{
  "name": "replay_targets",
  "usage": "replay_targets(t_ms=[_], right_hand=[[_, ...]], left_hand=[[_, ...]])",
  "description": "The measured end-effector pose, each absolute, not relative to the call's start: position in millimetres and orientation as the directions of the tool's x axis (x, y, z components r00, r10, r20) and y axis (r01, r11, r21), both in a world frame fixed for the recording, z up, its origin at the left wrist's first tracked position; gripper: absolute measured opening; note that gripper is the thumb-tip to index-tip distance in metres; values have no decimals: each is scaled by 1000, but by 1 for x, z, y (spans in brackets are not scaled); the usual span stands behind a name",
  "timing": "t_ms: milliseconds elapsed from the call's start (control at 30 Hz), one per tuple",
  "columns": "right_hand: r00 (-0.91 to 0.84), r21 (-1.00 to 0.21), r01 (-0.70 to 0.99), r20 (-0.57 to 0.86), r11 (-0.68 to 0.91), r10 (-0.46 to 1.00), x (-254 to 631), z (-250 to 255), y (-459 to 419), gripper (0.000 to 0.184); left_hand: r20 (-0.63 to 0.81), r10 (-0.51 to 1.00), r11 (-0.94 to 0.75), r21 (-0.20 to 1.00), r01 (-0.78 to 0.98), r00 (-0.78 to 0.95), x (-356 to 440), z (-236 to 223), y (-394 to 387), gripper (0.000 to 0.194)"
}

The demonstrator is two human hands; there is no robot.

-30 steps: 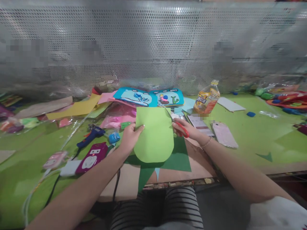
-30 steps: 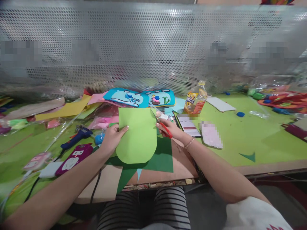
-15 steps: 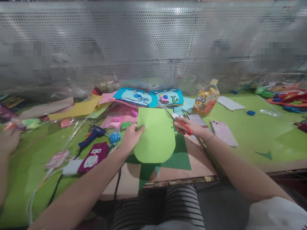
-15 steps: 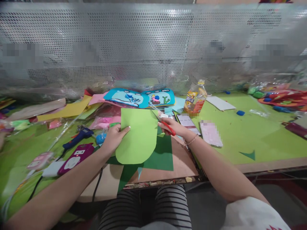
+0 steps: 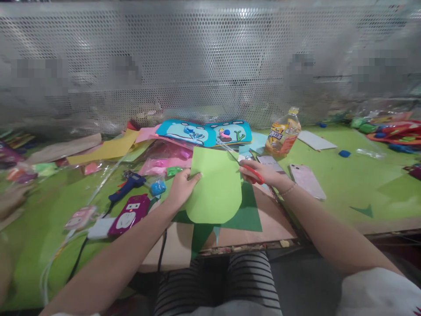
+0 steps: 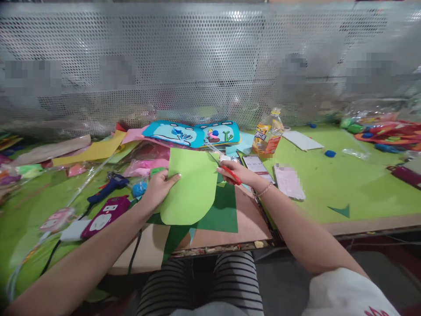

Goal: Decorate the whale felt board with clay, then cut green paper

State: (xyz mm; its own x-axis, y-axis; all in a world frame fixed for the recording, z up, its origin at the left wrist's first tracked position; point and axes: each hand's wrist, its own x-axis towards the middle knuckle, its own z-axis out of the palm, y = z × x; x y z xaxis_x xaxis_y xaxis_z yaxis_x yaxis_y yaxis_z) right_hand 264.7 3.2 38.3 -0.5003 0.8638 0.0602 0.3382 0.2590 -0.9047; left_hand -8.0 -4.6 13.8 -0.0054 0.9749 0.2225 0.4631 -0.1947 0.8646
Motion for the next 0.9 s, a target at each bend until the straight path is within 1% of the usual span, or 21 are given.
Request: replay_targets(t_ms=[133, 333, 567, 900], right_hand=[[-512, -889, 372, 45, 268, 858, 268, 34, 8, 45], [-498, -896, 383, 5, 225, 867, 271, 37, 8, 43], [-547, -887, 386, 2, 255, 837, 281, 34, 13, 43], [-563, -845, 466, -54, 263, 825, 288, 41, 12, 44]], left_hand=[[239, 971, -209, 856, 472, -3, -7, 15, -5, 28], [213, 976, -209, 879, 429, 39, -6, 15, -7, 25], [159, 986, -163, 888, 430, 45, -6, 15, -7, 29], [131, 987, -156, 903, 401, 90, -3, 21, -12, 28]])
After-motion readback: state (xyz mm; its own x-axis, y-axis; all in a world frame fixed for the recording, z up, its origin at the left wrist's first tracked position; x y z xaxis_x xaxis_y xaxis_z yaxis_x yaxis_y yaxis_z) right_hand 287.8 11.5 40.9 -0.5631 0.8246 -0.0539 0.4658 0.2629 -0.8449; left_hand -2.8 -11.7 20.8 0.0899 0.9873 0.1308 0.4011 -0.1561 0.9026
